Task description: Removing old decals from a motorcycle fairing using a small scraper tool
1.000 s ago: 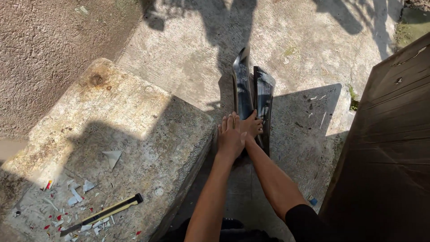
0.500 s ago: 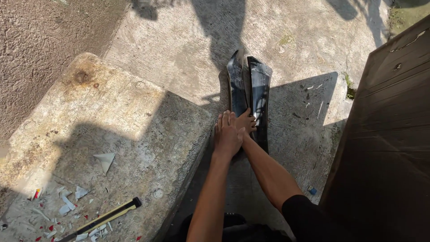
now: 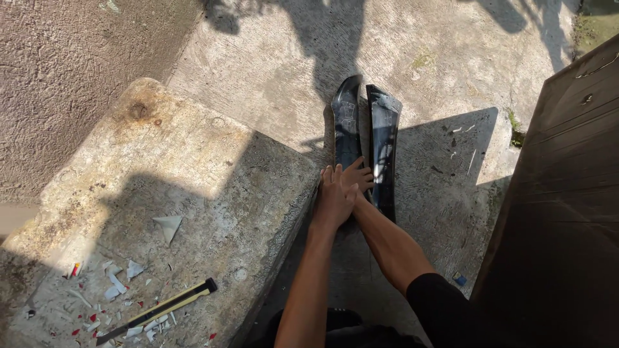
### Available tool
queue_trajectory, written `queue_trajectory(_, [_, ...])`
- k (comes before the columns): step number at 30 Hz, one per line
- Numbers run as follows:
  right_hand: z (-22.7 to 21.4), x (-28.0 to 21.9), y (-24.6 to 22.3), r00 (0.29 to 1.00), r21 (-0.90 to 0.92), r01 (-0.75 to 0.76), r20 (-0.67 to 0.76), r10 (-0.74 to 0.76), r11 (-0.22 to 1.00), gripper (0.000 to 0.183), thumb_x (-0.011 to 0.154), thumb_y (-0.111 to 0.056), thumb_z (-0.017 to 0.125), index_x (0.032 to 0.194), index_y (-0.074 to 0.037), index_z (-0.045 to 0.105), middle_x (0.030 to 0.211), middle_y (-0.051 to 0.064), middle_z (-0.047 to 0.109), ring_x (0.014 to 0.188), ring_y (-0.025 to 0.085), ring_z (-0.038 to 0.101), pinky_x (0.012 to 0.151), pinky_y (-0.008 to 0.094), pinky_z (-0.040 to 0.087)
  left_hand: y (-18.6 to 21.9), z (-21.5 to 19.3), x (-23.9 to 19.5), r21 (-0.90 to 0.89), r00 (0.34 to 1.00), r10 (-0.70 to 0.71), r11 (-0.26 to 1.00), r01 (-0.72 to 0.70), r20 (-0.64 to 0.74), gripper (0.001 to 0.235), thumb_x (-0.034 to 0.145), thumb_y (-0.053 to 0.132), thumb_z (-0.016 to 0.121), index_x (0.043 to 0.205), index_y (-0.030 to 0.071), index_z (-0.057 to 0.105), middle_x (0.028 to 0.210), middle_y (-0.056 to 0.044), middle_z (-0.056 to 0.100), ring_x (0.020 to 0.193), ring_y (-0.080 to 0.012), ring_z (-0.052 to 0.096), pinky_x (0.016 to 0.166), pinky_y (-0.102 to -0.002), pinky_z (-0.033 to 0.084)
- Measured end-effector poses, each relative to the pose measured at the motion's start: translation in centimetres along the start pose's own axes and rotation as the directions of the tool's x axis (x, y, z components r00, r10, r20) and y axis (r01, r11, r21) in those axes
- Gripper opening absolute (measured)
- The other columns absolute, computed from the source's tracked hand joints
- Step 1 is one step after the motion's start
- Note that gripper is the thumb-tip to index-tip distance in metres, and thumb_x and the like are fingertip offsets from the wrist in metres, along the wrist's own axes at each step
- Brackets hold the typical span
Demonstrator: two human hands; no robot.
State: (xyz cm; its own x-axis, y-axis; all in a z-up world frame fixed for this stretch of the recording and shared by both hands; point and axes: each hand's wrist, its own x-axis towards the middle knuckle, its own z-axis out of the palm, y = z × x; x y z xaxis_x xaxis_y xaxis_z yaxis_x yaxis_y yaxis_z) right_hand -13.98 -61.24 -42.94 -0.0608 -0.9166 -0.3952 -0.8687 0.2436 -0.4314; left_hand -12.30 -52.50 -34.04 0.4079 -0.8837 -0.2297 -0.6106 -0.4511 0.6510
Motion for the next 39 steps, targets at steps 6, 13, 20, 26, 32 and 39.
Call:
queue_trajectory(6, [-4.8, -1.4, -0.5, 0.998, -0.010, 0.059, -0.006, -0.059, 0.998, 0.089, 0.089, -0.068, 0.062, 0.156, -0.017, 0.034, 0.145, 0.021, 0.037, 0.129, 0.042, 0.045, 0.106, 0.059, 0.037, 0.0, 7.1, 3.2, 0.153, 0.928, -0.315, 0.925, 0.347, -0.200, 0.091, 0.096, 0.066, 0.052, 0.161, 0.007, 0.029, 0.164, -0.023, 0.027, 0.155, -0.0386, 0.014, 0.119, -0.049, 0.036])
queue_trajectory(13, [-1.1, -1.0, -1.0, 0.991, -0.003, 0.131, 0.008, -0.131, 0.991, 0.081, 0.092, -0.062, 0.061, 0.154, -0.015, 0.038, 0.148, 0.022, 0.034, 0.129, 0.042, 0.045, 0.104, 0.058, 0.040, 4.2, -4.1, -1.1, -0.155, 0.999, 0.032, 0.987, -0.033, -0.005, 0.070, 0.097, 0.028, 0.060, 0.153, -0.005, 0.034, 0.158, -0.033, 0.026, 0.148, -0.0490, 0.024, 0.110, -0.060, 0.034])
queue_trajectory(20, [0.3, 0.6, 0.3, 0.980, -0.026, 0.200, 0.005, -0.200, 0.979, 0.074, 0.096, -0.056, 0.060, 0.152, -0.012, 0.042, 0.151, 0.022, 0.032, 0.129, 0.042, 0.044, 0.103, 0.057, 0.042, 6.8, -7.7, -1.5, -0.354, 0.991, 0.128, 0.926, -0.132, -0.035, 0.069, 0.098, 0.040, 0.055, 0.156, 0.007, 0.035, 0.159, -0.026, 0.033, 0.146, -0.0515, 0.031, 0.108, -0.064, 0.039])
queue_trajectory(26, [0.6, 2.1, 3.7, 0.968, -0.040, 0.249, 0.004, -0.249, 0.968, 0.068, 0.098, -0.051, 0.059, 0.151, -0.010, 0.045, 0.153, 0.022, 0.030, 0.129, 0.043, 0.044, 0.102, 0.057, 0.045, 5.7, -9.2, 0.2, -0.130, 0.973, 0.172, 0.973, -0.193, -0.157, 0.077, 0.092, 0.067, 0.057, 0.154, 0.022, 0.043, 0.146, -0.013, 0.050, 0.139, -0.0413, 0.044, 0.100, -0.056, 0.052])
queue_trajectory(32, [-4.0, 5.1, -3.3, 0.932, 0.179, 0.348, 0.035, -0.360, 0.920, 0.070, 0.101, -0.071, 0.044, 0.145, -0.017, 0.049, 0.150, 0.016, 0.029, 0.137, 0.044, 0.036, 0.105, 0.060, 0.039, 8.1, -19.4, -2.1, -0.130, 0.962, 0.173, 0.971, -0.202, -0.210, 0.063, 0.102, 0.054, 0.053, 0.150, 0.014, 0.048, 0.139, -0.019, 0.056, 0.128, -0.0477, 0.056, 0.091, -0.062, 0.057])
queue_trajectory(39, [-16.7, -2.7, -14.3, 0.767, 0.524, 0.592, -0.133, -0.627, 0.612, 0.040, 0.102, -0.048, 0.063, 0.131, -0.020, 0.067, 0.130, 0.012, 0.060, 0.125, 0.035, 0.060, 0.104, 0.051, 0.048, 5.7, -29.1, -7.5, 0.090, 0.922, 0.098, 0.994, -0.068, -0.375, 0.052, 0.099, 0.032, 0.064, 0.140, 0.000, 0.058, 0.132, -0.025, 0.061, 0.119, -0.0459, 0.063, 0.092, -0.056, 0.056])
